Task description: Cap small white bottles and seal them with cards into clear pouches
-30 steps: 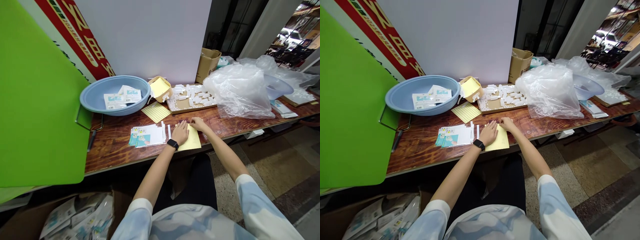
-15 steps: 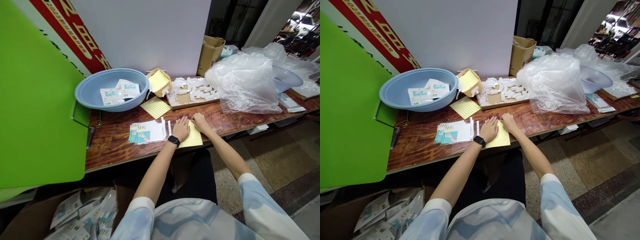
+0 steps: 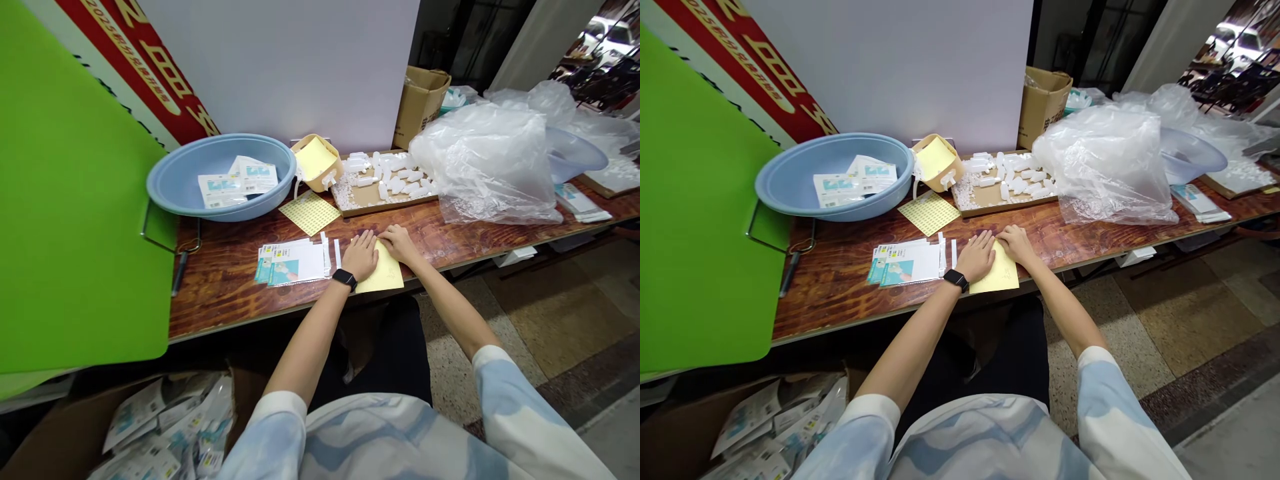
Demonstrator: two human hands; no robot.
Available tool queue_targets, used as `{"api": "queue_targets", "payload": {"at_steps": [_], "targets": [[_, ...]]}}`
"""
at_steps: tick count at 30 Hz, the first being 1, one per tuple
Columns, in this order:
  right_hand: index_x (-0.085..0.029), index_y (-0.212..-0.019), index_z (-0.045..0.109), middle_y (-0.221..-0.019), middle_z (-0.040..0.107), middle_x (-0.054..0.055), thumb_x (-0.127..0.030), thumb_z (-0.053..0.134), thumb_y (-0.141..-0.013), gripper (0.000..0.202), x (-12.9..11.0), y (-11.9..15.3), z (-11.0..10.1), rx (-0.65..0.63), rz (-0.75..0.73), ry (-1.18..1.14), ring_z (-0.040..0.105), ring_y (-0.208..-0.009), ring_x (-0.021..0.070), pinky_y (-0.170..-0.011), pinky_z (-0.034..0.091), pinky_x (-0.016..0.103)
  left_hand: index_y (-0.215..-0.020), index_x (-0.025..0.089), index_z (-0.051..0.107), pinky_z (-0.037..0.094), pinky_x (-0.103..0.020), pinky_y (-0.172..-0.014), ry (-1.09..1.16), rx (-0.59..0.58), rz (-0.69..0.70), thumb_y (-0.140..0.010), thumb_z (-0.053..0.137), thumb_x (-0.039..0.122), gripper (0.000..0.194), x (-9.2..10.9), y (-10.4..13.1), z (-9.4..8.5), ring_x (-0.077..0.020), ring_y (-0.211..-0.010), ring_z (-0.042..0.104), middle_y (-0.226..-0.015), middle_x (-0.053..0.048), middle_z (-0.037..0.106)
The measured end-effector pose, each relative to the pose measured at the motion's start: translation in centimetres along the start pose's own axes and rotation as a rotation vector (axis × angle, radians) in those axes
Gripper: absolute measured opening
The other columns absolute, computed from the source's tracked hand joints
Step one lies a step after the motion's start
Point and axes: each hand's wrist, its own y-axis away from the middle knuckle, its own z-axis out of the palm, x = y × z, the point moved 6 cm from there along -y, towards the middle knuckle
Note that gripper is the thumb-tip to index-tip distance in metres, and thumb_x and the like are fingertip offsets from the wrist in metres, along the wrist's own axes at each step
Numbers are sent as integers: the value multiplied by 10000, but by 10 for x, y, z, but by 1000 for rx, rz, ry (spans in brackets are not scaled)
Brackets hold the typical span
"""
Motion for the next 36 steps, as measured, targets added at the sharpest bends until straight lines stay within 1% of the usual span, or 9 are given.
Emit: {"api": "queue_targets", "payload": {"at_steps": [3, 11, 14, 17, 20, 24, 30, 34, 36], "targets": [[-189, -937, 744, -975, 686, 108, -192, 489, -930, 255, 1, 2, 1, 17, -27, -24, 560, -941, 250, -872, 431, 392, -1463, 25, 414, 217, -424, -1222, -7, -6, -1, -979, 261, 277, 566, 0, 0, -1, -240, -1478, 283, -1563, -140, 362], [-218, -909, 764, -1006, 720, 85, -129, 504, -902, 275, 1, 12, -2, 58, -115, -92, 602, -969, 224, -892, 493, 383, -1470, 11, 392, 211, -420, -1224, -28, -52, 29, -943, 286, 222, 577, 1, 1, -3, -236, -1484, 266, -1580, -147, 322], [-208, -900, 761, -1054, 734, 87, -109, 499, -895, 280, -3, 14, -1, 60, -156, -95, 624, -1021, 216, -957, 489, 395, -1480, 7, 373, 203, -426, -1227, -35, -63, 31, -946, 271, 224, 585, 0, 1, -3, -237, -1488, 255, -1585, -151, 307], [-214, -912, 756, -1075, 746, 74, -76, 486, -878, 306, -6, 19, 1, 55, -189, -79, 652, -1052, 211, -1058, 442, 448, -1480, 8, 376, 204, -427, -1228, -41, -69, 27, -946, 268, 229, 587, 0, 2, -3, -240, -1489, 251, -1587, -146, 304], [-207, -919, 757, -1067, 755, 88, -68, 477, -873, 316, -8, 24, 2, 53, -205, -57, 674, -1038, 222, -1086, 424, 487, -1485, 19, 372, 203, -415, -1231, -45, -74, 22, -954, 253, 243, 589, 1, 2, -3, -234, -1492, 245, -1590, -132, 301], [-173, -986, 754, -1119, 741, 128, -101, 482, -889, 297, -11, 34, 0, 50, -220, -42, 670, -1089, 250, -1090, 431, 495, -1490, 13, 362, 185, -406, -1237, -49, -84, 18, -960, 234, 247, 594, 1, 2, -4, -230, -1495, 237, -1595, -132, 288], [-158, -1197, 684, -1273, 671, 140, -189, 461, -926, 352, -21, 49, -3, 3, -223, 51, 585, -1253, 268, -1117, 401, 524, -1500, 26, 346, 184, -404, -1235, -45, -95, 13, -958, 239, 252, 597, 1, 2, -3, -222, -1499, 222, -1602, -123, 277], [-114, -1241, 650, -1318, 636, 165, -193, 437, -934, 382, -24, 53, -3, -25, -199, 90, 547, -1298, 278, -1127, 382, 538, -1505, 39, 340, 191, -412, -1231, -42, -98, 13, -963, 231, 270, 599, 1, 3, -3, -221, -1503, 211, -1605, -117, 271], [-111, -1242, 646, -1322, 633, 165, -190, 434, -932, 384, -25, 55, -3, -29, -191, 99, 543, -1303, 275, -1128, 379, 537, -1506, 41, 339, 192, -415, -1230, -40, -97, 13, -963, 231, 275, 601, 1, 3, -2, -224, -1502, 213, -1606, -118, 268]]}}
